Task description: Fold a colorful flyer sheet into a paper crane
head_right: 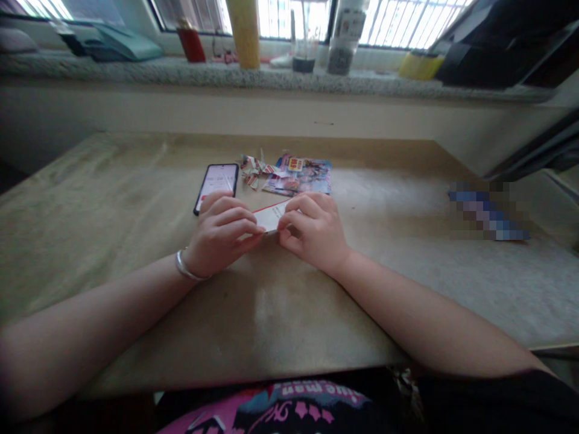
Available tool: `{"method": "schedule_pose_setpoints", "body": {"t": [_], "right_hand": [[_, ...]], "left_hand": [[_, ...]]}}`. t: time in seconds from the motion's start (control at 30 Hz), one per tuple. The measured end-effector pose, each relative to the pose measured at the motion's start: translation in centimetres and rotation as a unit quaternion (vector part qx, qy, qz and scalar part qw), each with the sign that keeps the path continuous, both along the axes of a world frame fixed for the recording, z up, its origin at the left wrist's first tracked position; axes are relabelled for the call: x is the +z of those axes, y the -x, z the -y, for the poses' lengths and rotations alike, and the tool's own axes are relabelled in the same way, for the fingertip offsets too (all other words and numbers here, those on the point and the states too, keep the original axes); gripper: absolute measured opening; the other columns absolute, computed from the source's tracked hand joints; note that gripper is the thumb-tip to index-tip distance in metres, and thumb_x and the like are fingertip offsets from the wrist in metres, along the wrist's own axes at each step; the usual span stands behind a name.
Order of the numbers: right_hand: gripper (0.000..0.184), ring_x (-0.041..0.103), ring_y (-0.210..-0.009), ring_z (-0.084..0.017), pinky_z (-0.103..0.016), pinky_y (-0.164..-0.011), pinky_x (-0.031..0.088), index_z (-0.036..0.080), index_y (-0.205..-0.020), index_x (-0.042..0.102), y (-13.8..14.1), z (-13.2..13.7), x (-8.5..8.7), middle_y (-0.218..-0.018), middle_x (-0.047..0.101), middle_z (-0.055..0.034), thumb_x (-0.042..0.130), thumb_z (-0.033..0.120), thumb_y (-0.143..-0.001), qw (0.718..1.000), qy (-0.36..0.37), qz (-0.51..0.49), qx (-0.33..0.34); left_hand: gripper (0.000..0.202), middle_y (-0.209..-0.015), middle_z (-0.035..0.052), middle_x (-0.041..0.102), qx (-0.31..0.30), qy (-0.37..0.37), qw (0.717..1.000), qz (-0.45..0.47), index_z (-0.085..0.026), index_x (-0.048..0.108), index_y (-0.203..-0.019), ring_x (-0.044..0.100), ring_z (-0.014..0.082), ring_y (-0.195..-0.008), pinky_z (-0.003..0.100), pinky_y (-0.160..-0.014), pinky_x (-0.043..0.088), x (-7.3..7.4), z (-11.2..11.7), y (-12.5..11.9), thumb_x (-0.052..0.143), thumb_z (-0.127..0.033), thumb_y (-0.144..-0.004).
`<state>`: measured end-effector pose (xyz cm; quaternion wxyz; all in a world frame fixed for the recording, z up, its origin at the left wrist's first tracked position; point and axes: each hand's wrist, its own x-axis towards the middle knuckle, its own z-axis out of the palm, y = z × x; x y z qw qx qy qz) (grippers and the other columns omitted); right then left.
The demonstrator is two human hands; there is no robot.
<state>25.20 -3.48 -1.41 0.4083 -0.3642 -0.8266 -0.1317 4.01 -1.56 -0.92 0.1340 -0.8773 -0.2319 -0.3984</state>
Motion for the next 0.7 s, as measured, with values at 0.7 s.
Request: {"method": "schedule_pose_setpoints", "body": {"t": [0.7], "right_hand": [[0.006, 0.057, -0.086, -0.019, -0.037, -0.081, 0.046, 0.025, -0.075, 0.065, -0.9, -0.9, -0.4, -0.083, 0.063, -0.0018, 0.065, 0.024, -0.081, 1.0, 0.015, -0.01, 0.016]], "left_hand": [[0.008, -0.104, 0.0036, 0.06, 0.071, 0.019, 0.994, 0.078, -0.022, 0.065, -0.076, 0.054, 0.0191, -0.101, 0.039, -0.091, 0.043, -0.7, -1.7, 1.4, 0.063, -0.019, -0.082]]}}
